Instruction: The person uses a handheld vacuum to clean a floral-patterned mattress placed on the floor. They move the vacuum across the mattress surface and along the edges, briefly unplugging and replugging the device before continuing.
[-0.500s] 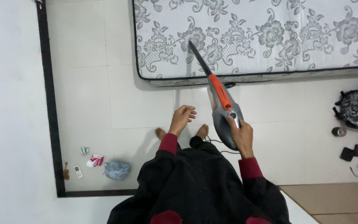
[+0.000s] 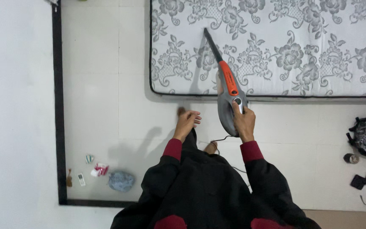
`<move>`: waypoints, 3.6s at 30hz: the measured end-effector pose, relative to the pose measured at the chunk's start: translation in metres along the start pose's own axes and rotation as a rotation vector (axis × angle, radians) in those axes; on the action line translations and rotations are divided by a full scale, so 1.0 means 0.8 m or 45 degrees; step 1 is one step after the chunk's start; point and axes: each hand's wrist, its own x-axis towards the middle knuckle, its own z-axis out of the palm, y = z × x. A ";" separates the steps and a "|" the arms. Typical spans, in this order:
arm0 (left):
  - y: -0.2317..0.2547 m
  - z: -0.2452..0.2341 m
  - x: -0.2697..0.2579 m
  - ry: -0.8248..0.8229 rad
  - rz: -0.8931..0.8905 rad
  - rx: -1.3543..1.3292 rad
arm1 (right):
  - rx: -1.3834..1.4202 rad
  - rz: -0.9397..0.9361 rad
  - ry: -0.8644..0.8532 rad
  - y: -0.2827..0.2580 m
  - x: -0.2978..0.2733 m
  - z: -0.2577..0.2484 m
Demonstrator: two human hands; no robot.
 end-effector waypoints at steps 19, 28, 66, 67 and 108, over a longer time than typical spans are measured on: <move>0.110 -0.118 0.146 0.050 -0.004 -0.079 | -0.022 -0.195 -0.198 -0.159 0.232 0.152; 0.114 -0.117 0.142 0.055 0.004 -0.105 | 0.154 -0.112 -0.255 -0.163 0.215 0.154; -0.006 0.000 0.017 -0.009 0.020 -0.140 | 0.035 -0.012 -0.228 0.011 -0.011 0.044; -0.005 -0.004 0.032 -0.009 0.029 -0.141 | -0.008 -0.101 -0.183 0.007 0.001 0.054; 0.078 -0.060 0.135 -0.219 -0.009 0.088 | -0.095 0.176 0.057 -0.022 0.037 0.081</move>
